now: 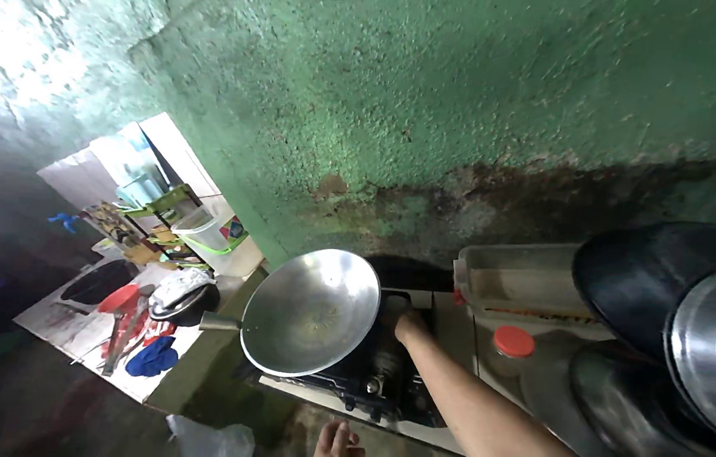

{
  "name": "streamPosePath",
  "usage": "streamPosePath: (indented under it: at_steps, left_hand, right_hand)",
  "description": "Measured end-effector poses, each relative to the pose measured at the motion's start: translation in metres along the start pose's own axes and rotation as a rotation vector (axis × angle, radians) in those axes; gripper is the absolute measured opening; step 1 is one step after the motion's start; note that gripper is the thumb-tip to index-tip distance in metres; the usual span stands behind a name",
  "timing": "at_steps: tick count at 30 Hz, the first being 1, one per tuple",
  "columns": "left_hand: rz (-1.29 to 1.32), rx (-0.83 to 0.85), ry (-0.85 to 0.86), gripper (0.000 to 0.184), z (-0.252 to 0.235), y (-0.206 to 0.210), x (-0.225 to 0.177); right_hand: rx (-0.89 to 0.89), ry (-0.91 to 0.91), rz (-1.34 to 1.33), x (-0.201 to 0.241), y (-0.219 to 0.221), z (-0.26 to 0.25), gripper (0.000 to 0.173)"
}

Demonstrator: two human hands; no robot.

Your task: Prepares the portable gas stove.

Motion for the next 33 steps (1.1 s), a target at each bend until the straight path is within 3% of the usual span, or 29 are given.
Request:
streamPosePath:
  at_steps: [5, 7, 10, 18, 26, 33]
  left_hand:
    - [-0.036, -0.022, -0.047, 0.037, -0.024, 0.007, -0.002]
    - [-0.018, -0.013, -0.033, 0.035, -0.027, 0.009, -0.002]
    - [0.005, 0.001, -0.013, 0.032, -0.027, 0.012, -0.006]
    - [-0.021, 0.010, -0.026, 0.029, -0.034, 0.014, -0.009]
    - [0.082, 0.036, -0.091, 0.026, -0.040, 0.016, -0.002]
    - [0.030, 0.085, -0.144, 0.031, -0.043, 0.016, 0.004]
  right_hand:
    - [0.052, 0.002, 0.083, -0.001, -0.006, 0.016, 0.061]
    - [0.027, -0.001, 0.012, -0.006, -0.001, 0.026, 0.053]
    - [0.041, -0.033, 0.007, -0.006, 0.003, 0.023, 0.048]
    - [0.028, -0.040, 0.062, -0.001, 0.002, 0.015, 0.058]
    - [0.080, -0.028, 0.171, 0.004, -0.003, 0.017, 0.047]
    - [0.046, -0.076, 0.212, -0.002, 0.003, 0.011, 0.054]
Point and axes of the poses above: each hand's wrist, its own z-axis away from the middle knuckle, its own y-axis out of the palm, x = y × z, the point moved 6 cm from there along -z, towards the middle knuckle, and after that the axes turned 2 degrees about y, right-handed, at the moved point
